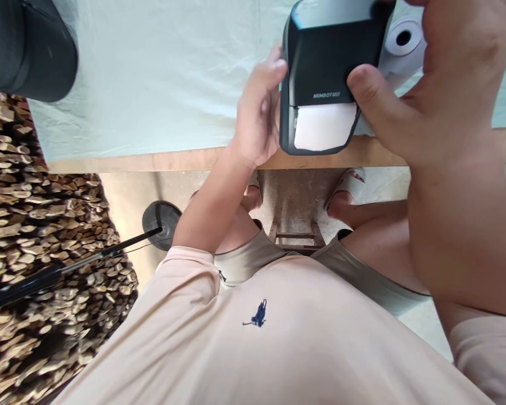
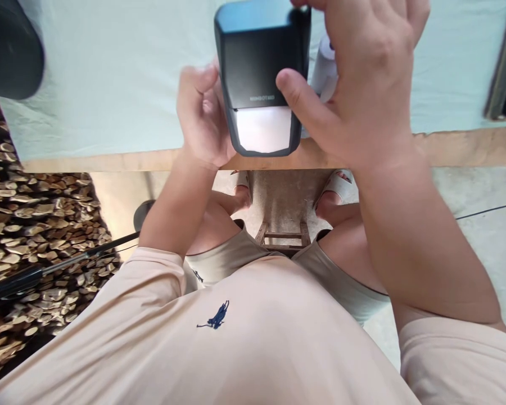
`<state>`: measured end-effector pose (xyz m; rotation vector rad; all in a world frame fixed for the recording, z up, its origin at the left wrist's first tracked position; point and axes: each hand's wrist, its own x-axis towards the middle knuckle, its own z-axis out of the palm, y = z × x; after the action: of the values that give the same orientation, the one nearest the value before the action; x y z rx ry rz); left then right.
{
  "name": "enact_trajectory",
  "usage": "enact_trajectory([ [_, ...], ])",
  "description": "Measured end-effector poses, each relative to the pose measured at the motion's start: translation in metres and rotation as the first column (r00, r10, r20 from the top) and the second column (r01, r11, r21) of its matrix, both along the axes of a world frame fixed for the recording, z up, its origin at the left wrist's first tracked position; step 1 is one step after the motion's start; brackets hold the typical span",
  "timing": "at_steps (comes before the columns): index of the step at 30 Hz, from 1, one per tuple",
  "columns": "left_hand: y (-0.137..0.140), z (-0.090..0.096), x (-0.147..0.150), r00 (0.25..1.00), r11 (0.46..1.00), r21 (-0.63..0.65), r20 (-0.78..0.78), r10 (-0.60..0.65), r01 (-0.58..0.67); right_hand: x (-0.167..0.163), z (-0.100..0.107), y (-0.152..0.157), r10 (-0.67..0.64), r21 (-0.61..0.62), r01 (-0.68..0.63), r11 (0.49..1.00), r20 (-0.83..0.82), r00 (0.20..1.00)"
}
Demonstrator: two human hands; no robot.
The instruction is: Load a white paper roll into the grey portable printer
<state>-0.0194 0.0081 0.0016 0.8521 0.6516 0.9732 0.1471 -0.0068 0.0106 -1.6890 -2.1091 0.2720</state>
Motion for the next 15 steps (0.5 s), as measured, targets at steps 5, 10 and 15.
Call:
enact_trajectory([
  [5,0.005,-0.009,-0.003,0.994,0.984,-0.158,-0.088,0.066,-0.08,0.003,0.0,0.0,0.049,0.049,-0.051,0.997,0.053,0.997],
  [10,0.004,-0.011,-0.002,0.996,0.998,-0.054,0.088,0.014,-0.009,0.004,0.005,0.001,0.087,-0.017,-0.085,0.996,0.125,0.988],
  [15,0.004,-0.011,-0.003,0.997,0.999,-0.042,0.081,-0.002,0.006,0.004,0.008,0.001,0.079,-0.092,-0.073,0.993,0.062,0.995],
])
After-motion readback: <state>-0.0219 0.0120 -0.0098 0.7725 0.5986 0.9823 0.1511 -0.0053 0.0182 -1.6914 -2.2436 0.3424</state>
